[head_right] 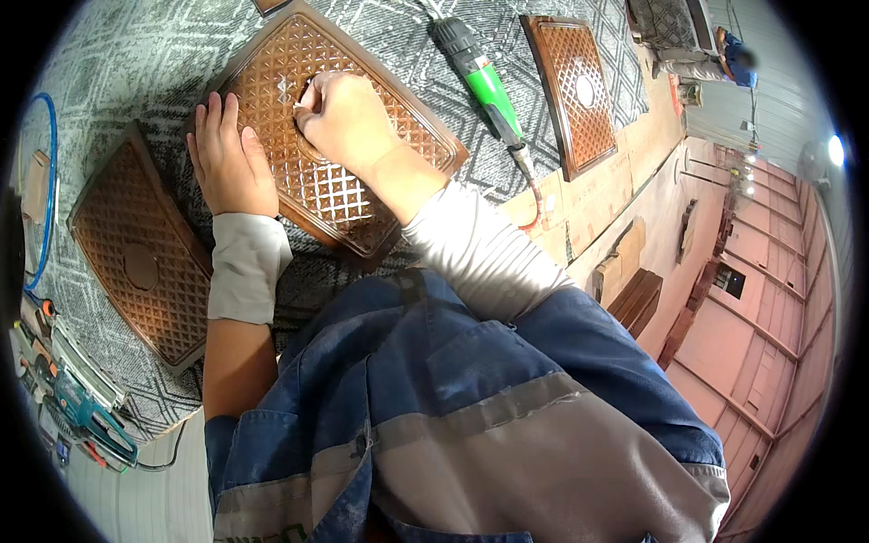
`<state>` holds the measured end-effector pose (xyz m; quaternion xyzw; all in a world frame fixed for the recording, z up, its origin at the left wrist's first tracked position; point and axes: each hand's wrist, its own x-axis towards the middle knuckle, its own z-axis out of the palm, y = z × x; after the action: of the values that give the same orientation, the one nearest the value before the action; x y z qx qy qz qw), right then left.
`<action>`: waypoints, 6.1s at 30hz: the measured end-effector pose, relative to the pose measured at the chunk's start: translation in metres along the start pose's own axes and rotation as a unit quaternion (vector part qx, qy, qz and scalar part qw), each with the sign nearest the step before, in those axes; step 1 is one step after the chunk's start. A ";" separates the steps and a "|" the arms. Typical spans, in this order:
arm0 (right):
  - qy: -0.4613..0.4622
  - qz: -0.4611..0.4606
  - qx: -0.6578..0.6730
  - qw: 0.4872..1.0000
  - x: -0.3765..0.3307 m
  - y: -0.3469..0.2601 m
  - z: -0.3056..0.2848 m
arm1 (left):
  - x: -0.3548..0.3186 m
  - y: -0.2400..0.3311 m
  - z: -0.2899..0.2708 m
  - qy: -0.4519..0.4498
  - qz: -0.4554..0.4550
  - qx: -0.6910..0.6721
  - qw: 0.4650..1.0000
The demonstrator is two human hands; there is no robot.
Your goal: The person polishes decorative wood panels by hand with a cloth and using a handheld rotary tool with a soft buffing attachment.
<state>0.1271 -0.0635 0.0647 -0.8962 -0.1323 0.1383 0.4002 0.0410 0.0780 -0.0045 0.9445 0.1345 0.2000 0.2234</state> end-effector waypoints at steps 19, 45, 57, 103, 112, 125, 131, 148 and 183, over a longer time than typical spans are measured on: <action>0.014 -0.037 -0.060 0.997 0.008 0.007 0.002 | 0.001 -0.001 0.001 0.006 0.008 0.002 1.000; -0.043 -0.067 -0.153 0.985 0.024 0.000 -0.006 | 0.002 -0.001 0.002 0.015 0.011 0.008 1.000; 0.006 -0.032 -0.063 0.998 0.016 -0.002 -0.003 | 0.000 -0.005 0.003 0.019 0.015 0.016 1.000; -0.241 -0.402 -0.328 0.820 0.050 -0.005 -0.026 | 0.000 0.000 0.001 0.113 -0.060 -0.099 0.987; -0.210 -0.396 -0.319 0.835 0.051 -0.001 -0.033 | -0.001 -0.005 0.005 0.097 -0.071 -0.101 0.987; -0.206 -0.422 -0.251 0.846 0.022 -0.006 0.001 | 0.000 -0.010 0.006 0.108 -0.073 -0.102 0.986; -0.166 -0.425 -0.273 0.847 0.011 -0.006 0.003 | -0.001 -0.013 0.007 0.101 -0.069 -0.103 0.987; -0.009 -0.138 -0.087 0.987 0.032 0.012 -0.050 | 0.002 -0.017 0.027 0.122 -0.167 -0.358 0.911; 0.011 -0.003 -0.059 0.998 -0.038 0.037 -0.070 | 0.013 -0.008 -0.012 0.030 -0.070 -0.001 0.997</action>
<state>0.1210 -0.1483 0.0872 -0.9194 -0.1382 0.1195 0.3483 0.0461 0.0934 0.0056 0.9261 0.2064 0.2126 0.2335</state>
